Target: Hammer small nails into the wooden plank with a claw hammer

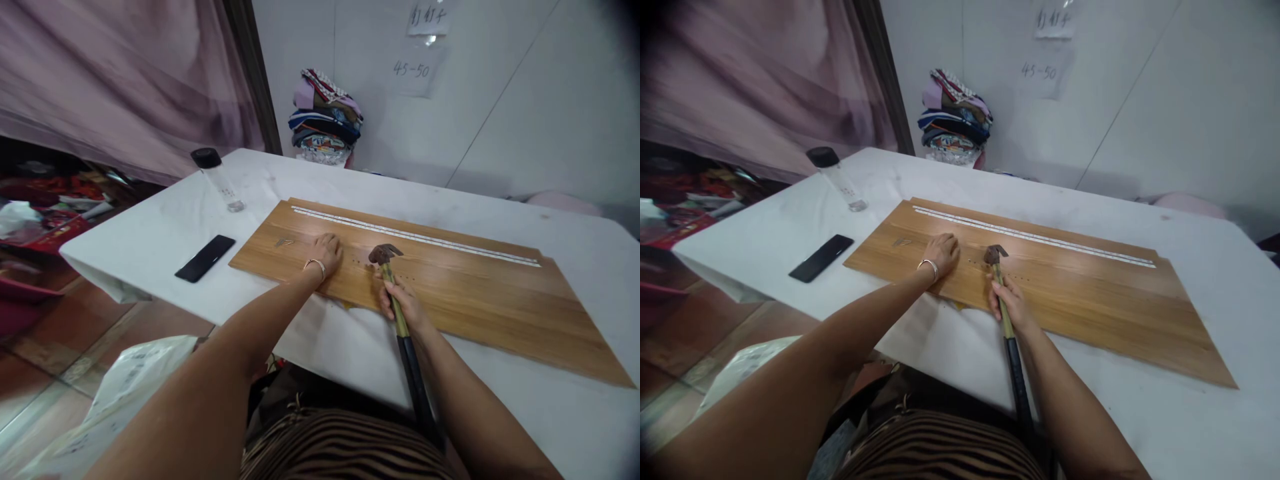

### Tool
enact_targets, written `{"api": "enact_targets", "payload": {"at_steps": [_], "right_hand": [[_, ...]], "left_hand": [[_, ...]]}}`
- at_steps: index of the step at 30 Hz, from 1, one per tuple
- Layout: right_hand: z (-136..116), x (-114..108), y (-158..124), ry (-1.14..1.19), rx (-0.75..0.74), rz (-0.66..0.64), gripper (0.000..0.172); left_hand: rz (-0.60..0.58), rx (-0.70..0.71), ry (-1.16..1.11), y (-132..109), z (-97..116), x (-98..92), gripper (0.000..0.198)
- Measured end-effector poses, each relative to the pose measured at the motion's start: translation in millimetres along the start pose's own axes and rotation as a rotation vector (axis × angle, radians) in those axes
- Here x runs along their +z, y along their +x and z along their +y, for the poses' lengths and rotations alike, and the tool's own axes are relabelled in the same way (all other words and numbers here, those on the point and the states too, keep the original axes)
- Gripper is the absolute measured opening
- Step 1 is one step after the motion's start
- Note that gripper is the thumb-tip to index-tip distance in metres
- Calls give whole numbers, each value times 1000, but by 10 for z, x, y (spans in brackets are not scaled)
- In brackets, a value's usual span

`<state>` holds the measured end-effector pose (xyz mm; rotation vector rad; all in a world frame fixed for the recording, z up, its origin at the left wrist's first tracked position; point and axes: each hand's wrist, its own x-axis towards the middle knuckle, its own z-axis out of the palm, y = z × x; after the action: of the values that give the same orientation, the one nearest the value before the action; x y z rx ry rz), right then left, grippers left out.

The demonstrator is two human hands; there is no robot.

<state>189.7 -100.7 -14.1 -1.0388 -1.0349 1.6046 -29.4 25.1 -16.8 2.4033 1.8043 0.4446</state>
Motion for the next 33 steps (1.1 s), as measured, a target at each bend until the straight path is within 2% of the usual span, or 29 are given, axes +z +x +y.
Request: {"api": "enact_targets", "payload": {"at_steps": [15,21,33], "right_hand": [[8,-3,15,13,16,-40,43],[-10,14,9,16,5,-2,47],[-17,25,11,2,15,-19,46]], "left_hand": [[-4,5,-10,9,0,-1,25],[-7,-11,-21,7,0,-3,25],[-2,-6,-12,16,-23,26,27]]}}
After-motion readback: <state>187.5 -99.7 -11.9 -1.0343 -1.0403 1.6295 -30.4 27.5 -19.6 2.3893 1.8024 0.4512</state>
